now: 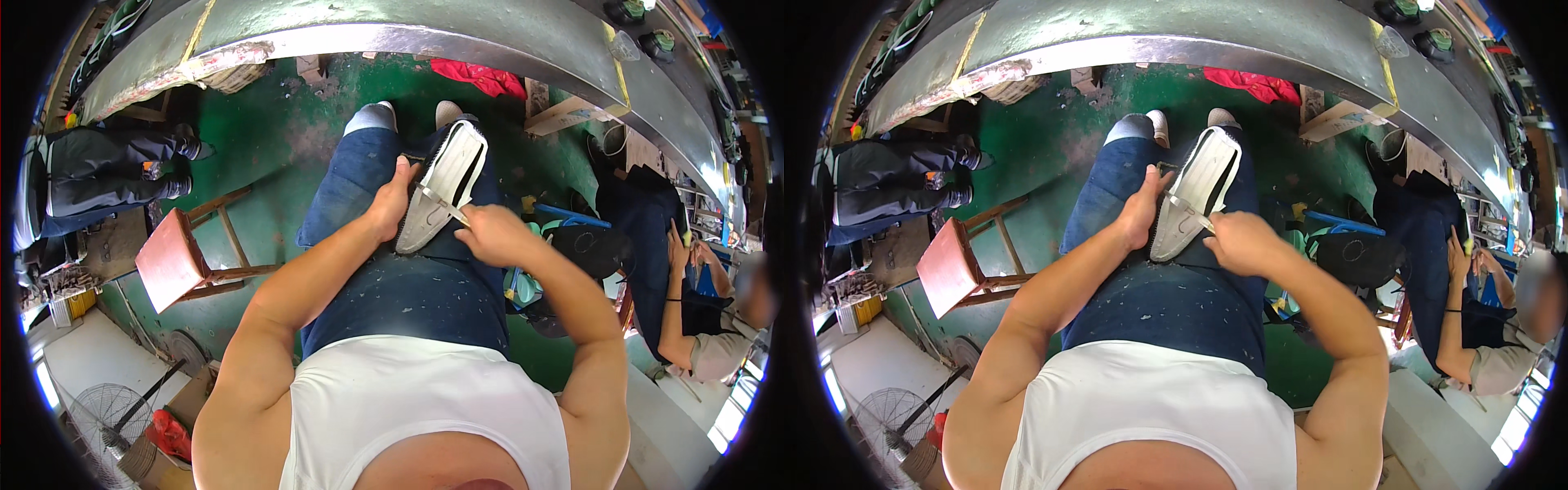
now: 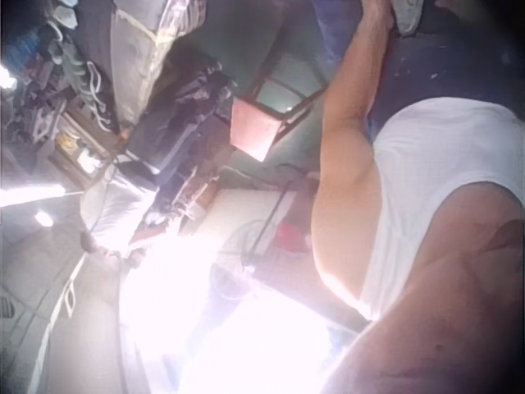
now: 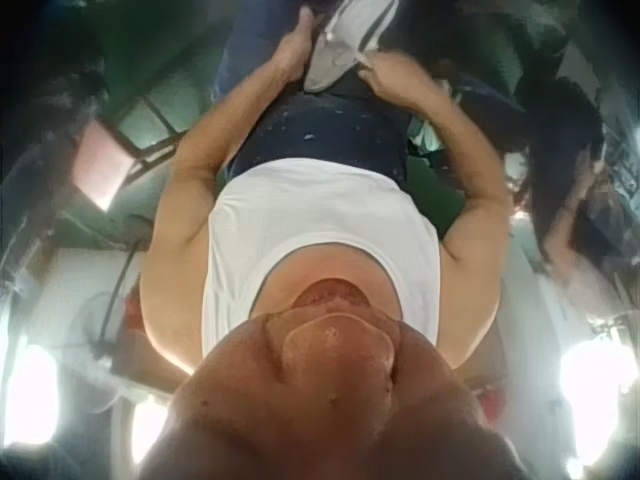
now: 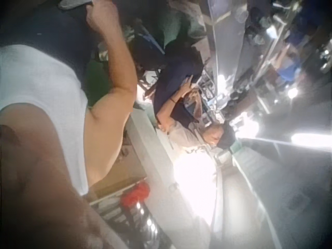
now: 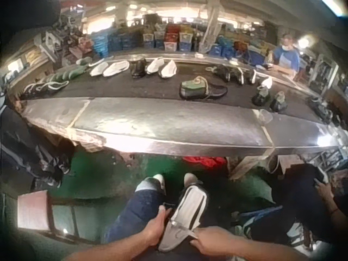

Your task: Using specialized pliers and a hammer to pull and secure shoe upper material over a last on a conveyor line.

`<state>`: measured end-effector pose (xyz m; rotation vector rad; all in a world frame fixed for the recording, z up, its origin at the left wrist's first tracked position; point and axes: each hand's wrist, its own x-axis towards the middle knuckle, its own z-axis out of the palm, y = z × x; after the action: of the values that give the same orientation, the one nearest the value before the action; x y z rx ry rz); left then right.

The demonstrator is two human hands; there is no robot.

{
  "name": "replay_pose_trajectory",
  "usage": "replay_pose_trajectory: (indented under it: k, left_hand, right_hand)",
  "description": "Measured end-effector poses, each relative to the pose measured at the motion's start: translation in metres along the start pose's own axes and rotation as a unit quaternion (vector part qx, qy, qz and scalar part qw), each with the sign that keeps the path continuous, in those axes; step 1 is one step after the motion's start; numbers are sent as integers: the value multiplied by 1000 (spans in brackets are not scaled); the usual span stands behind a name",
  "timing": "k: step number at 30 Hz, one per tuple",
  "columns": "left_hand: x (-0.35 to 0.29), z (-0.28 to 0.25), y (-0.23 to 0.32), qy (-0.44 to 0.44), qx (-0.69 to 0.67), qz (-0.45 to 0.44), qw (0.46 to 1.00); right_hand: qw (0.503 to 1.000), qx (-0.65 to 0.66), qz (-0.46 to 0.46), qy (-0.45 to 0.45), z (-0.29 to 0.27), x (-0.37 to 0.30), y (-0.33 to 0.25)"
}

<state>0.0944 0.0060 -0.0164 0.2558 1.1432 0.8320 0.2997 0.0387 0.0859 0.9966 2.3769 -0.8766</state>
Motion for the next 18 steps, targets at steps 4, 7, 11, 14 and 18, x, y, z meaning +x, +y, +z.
replay_pose_trajectory:
  k: [4, 7, 11, 14, 18]
  left_hand:
    - [20, -4, -2, 93, 198, 99, 971]
    - [24, -12, -5, 134, 334, 180, 916]
    - [17, -9, -8, 125, 396, 285, 864]
    - [8, -2, -5, 88, 423, 359, 827]
    - [8, -8, 2, 69, 533, 421, 730]
  right_hand:
    - [947, 249, 50, 197, 61, 12, -19]
    - [959, 275, 57, 47, 32, 3, 3]
    - [968, 31, -1, 247, 21, 9, 22]
    - [947, -50, 11, 318, 16, 21, 31]
    - [935, 94, 24, 342, 57, 34, 50]
